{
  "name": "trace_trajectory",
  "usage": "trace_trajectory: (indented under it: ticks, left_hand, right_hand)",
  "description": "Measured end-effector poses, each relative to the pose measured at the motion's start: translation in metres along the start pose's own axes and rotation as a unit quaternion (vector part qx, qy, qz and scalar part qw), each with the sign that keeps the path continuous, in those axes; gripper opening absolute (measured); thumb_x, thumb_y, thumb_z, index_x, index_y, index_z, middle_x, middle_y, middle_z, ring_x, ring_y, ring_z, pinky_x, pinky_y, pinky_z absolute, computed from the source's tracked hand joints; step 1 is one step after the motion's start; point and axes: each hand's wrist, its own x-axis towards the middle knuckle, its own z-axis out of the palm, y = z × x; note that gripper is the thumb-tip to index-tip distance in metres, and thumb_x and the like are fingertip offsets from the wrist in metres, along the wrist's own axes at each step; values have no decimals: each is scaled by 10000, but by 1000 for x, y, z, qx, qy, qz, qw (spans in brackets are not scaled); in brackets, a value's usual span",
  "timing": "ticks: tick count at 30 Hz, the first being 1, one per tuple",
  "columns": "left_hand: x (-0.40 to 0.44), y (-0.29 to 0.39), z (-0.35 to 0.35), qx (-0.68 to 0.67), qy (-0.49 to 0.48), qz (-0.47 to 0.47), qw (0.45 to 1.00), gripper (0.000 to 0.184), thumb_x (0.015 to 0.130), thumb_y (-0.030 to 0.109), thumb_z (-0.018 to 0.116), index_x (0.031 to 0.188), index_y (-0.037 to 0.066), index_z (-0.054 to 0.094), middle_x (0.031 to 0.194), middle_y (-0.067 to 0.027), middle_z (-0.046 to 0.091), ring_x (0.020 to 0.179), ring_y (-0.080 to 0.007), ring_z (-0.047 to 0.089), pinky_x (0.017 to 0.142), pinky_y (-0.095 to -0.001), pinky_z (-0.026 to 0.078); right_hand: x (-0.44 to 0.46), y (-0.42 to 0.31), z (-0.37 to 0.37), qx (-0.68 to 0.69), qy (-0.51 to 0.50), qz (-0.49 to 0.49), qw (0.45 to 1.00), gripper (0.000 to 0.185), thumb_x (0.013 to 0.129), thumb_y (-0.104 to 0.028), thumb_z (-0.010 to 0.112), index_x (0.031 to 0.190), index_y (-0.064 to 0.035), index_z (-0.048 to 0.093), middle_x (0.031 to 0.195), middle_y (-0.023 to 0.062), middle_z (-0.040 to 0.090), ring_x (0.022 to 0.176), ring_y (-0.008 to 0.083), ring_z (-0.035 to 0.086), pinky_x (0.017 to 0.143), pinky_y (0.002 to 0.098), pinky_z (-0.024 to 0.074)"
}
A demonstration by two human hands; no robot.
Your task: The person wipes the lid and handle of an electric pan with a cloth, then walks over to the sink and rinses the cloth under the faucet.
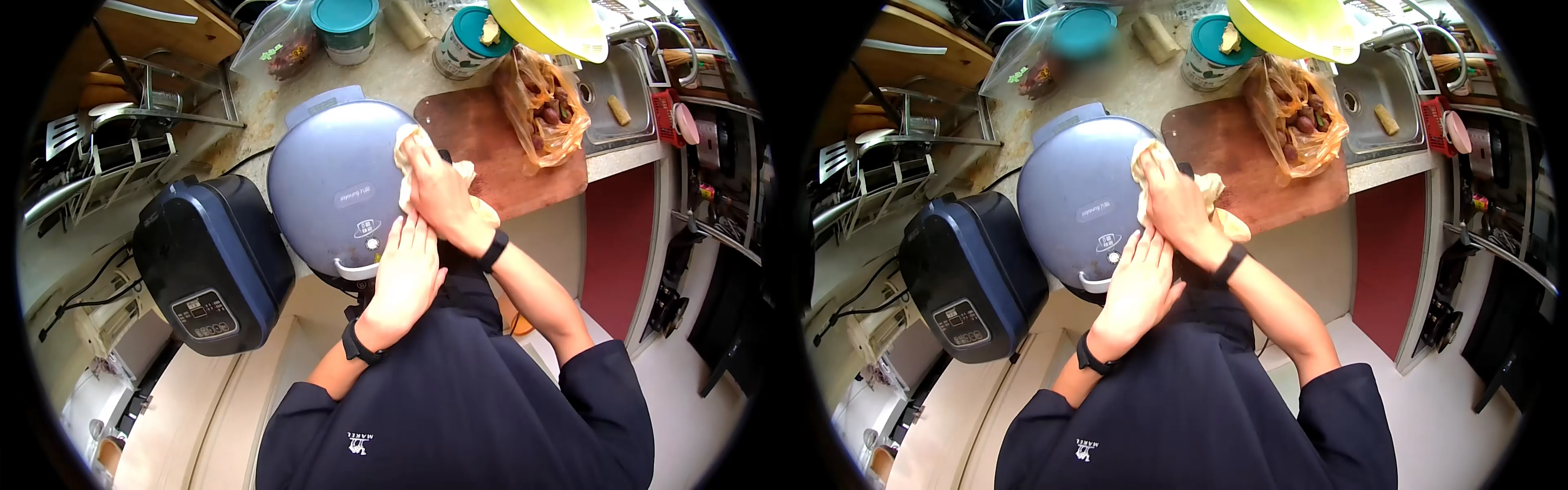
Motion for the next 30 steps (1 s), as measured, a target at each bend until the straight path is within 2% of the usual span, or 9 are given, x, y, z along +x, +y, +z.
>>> trace_trajectory:
  ticks: [4, 6, 11, 14, 18, 21, 25, 28, 30]
  left_hand:
    - [9, 3, -12, -9, -5, -22, 1000, 749, 928, 403, 703, 1436, -109, 501, 1488, -251, 524, 1480, -351, 417, 1263, -464, 266]
    - [5, 3, -2, -36, -20, 2, 999, 760, 932, 406, 697, 1451, -107, 487, 1504, -248, 512, 1488, -348, 408, 1265, -462, 262]
    - [8, 8, 4, -6, -7, -4, 1000, 797, 941, 405, 686, 1497, -108, 435, 1551, -250, 469, 1511, -346, 378, 1270, -463, 250]
    - [14, 8, -4, -6, 14, -41, 999, 807, 936, 399, 695, 1500, -110, 426, 1553, -260, 462, 1514, -350, 373, 1270, -460, 249]
    - [21, 7, 5, -15, 7, -51, 999, 790, 929, 393, 710, 1474, -117, 450, 1553, -276, 449, 1508, -360, 373, 1268, -465, 252]
    - [30, 7, 8, -2, 30, -66, 997, 780, 934, 398, 703, 1464, -119, 459, 1550, -274, 453, 1511, -365, 365, 1268, -472, 251]
    - [40, 0, 4, 14, 61, -82, 995, 785, 930, 401, 705, 1462, -122, 459, 1537, -277, 467, 1510, -365, 366, 1267, -471, 254]
    - [40, 2, 6, 14, 49, -87, 995, 783, 926, 401, 709, 1454, -125, 468, 1526, -282, 473, 1502, -374, 374, 1267, -473, 255]
    - [41, 5, 11, -2, 50, -90, 995, 761, 919, 386, 716, 1438, -121, 488, 1503, -286, 490, 1487, -387, 389, 1265, -483, 257]
  right_hand:
    - [15, -1, -5, -8, -37, 31, 999, 495, 889, -38, 604, 1381, -32, 562, 1250, 244, 654, 916, 424, 717, 754, 488, 595]
    - [-7, 5, -8, 36, 15, -71, 997, 480, 887, -37, 603, 1366, -46, 570, 1227, 229, 660, 914, 424, 713, 739, 494, 590]
    - [28, 11, -9, -4, -49, 44, 998, 442, 923, -63, 582, 1364, -48, 546, 1187, 230, 660, 825, 423, 709, 711, 512, 580]
    - [41, 11, 1, -21, -28, 27, 999, 444, 924, -59, 575, 1367, -49, 543, 1172, 229, 657, 819, 424, 707, 707, 513, 580]
    - [10, 10, -20, -13, -88, 14, 996, 436, 930, -55, 549, 1366, -61, 550, 1187, 239, 656, 850, 434, 707, 732, 518, 582]
    - [33, 13, -13, 71, -50, 38, 995, 398, 947, -56, 512, 1340, -99, 554, 1128, 225, 683, 882, 482, 676, 815, 573, 539]
    - [67, 9, -11, 54, -96, 76, 991, 374, 962, -73, 478, 1329, -71, 553, 1163, 248, 682, 1071, 473, 644, 890, 542, 525]
    - [36, 13, -11, 71, -27, 64, 995, 366, 960, -99, 504, 1315, -17, 539, 1134, 252, 688, 927, 474, 682, 799, 570, 538]
    - [31, 11, -15, 24, -84, 95, 992, 356, 958, -105, 506, 1283, 37, 511, 1111, 274, 684, 903, 470, 688, 758, 570, 542]
